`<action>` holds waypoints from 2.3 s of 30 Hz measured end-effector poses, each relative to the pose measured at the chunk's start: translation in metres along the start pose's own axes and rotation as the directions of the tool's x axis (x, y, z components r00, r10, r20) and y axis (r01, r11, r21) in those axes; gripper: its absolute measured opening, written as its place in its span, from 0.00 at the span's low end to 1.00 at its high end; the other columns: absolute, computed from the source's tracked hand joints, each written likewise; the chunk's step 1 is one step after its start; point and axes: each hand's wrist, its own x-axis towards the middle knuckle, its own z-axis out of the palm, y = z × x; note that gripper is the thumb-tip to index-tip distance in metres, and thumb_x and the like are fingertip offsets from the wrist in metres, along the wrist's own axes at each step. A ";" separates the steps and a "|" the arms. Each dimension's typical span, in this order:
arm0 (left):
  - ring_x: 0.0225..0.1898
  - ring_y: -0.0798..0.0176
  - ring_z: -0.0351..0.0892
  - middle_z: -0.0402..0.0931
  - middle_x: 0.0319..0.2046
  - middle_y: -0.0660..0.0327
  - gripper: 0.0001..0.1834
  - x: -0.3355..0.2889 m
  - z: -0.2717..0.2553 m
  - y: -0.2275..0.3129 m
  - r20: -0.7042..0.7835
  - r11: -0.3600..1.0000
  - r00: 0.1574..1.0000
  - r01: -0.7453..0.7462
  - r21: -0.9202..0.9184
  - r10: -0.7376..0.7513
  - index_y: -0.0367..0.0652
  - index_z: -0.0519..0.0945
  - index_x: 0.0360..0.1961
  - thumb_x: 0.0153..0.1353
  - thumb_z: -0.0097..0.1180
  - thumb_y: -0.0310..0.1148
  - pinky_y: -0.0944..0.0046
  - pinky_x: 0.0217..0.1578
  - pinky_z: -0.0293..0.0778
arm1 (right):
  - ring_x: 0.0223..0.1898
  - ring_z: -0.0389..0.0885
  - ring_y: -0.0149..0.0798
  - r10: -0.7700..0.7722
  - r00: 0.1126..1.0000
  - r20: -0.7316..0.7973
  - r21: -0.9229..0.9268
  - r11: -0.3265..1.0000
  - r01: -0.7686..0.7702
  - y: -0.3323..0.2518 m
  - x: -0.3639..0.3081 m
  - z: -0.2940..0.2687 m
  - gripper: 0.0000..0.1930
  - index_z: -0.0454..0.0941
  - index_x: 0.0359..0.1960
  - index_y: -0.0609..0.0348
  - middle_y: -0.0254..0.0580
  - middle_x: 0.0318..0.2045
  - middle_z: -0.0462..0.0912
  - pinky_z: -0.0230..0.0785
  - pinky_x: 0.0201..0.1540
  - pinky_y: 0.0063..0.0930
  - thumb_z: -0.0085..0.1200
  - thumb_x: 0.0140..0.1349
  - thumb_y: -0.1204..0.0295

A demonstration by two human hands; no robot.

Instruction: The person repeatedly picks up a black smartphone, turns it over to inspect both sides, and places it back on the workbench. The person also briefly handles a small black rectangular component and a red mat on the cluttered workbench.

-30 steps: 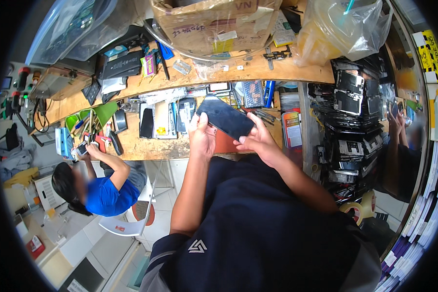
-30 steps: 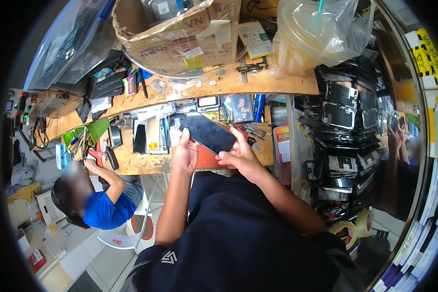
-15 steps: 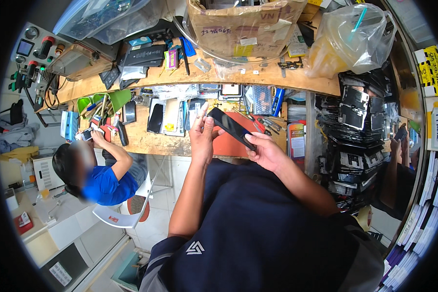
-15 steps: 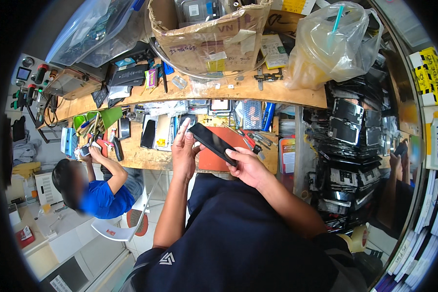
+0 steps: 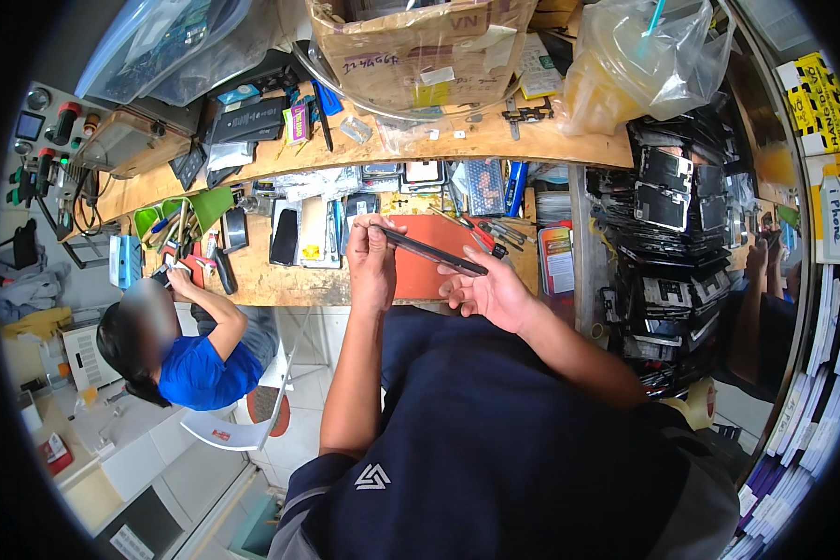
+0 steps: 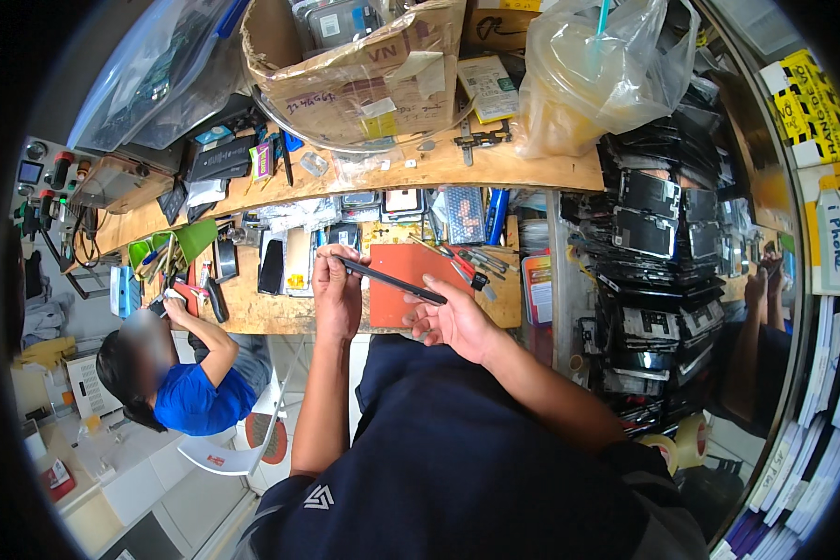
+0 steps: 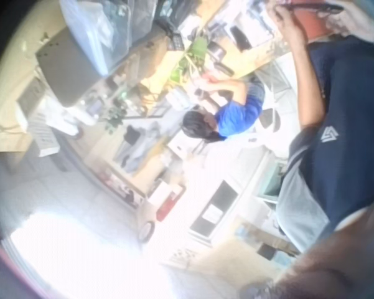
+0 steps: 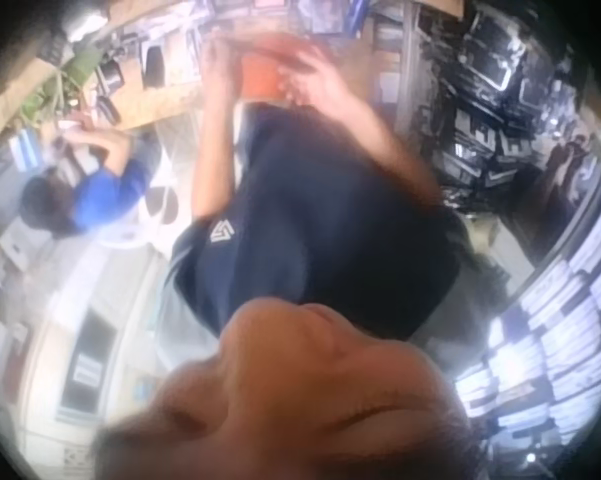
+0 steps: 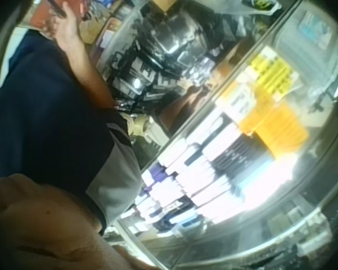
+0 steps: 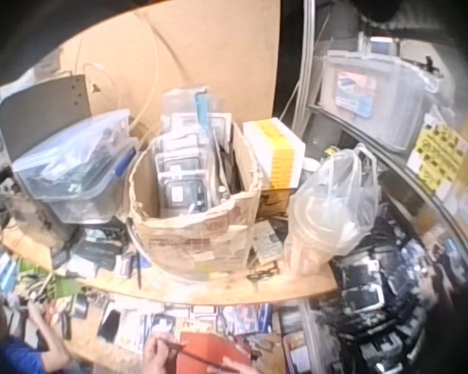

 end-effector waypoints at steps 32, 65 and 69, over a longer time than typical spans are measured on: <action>0.44 0.71 0.79 0.82 0.42 0.63 0.13 -0.009 -0.003 0.059 -0.055 0.952 0.993 0.116 0.282 -0.105 0.36 0.81 0.50 0.73 0.56 0.34 0.68 0.50 0.75 | 0.25 0.71 0.26 -0.243 0.967 0.075 -0.190 0.949 0.253 -0.010 -0.006 0.012 0.34 0.79 0.53 0.61 0.42 0.36 0.86 0.58 0.23 0.20 0.32 0.76 0.42; 0.31 0.60 0.85 0.80 0.32 0.51 0.11 -0.094 -0.090 -0.138 -0.483 0.588 0.545 0.806 0.076 -0.685 0.29 0.72 0.44 0.71 0.56 0.28 0.65 0.36 0.88 | 0.53 0.80 0.44 -0.064 0.811 -0.582 -0.289 0.948 -0.132 0.086 0.088 -0.082 0.27 0.62 0.63 0.59 0.47 0.57 0.72 0.86 0.44 0.39 0.57 0.64 0.85; 0.29 0.60 0.85 0.80 0.29 0.52 0.11 -0.095 -0.099 -0.155 -0.552 0.633 0.577 0.766 0.109 -0.602 0.29 0.73 0.42 0.70 0.58 0.28 0.66 0.33 0.87 | 0.50 0.81 0.43 -0.190 0.787 -0.586 -0.454 0.882 -0.125 0.100 0.103 -0.087 0.31 0.62 0.62 0.60 0.49 0.56 0.72 0.85 0.40 0.34 0.64 0.59 0.81</action>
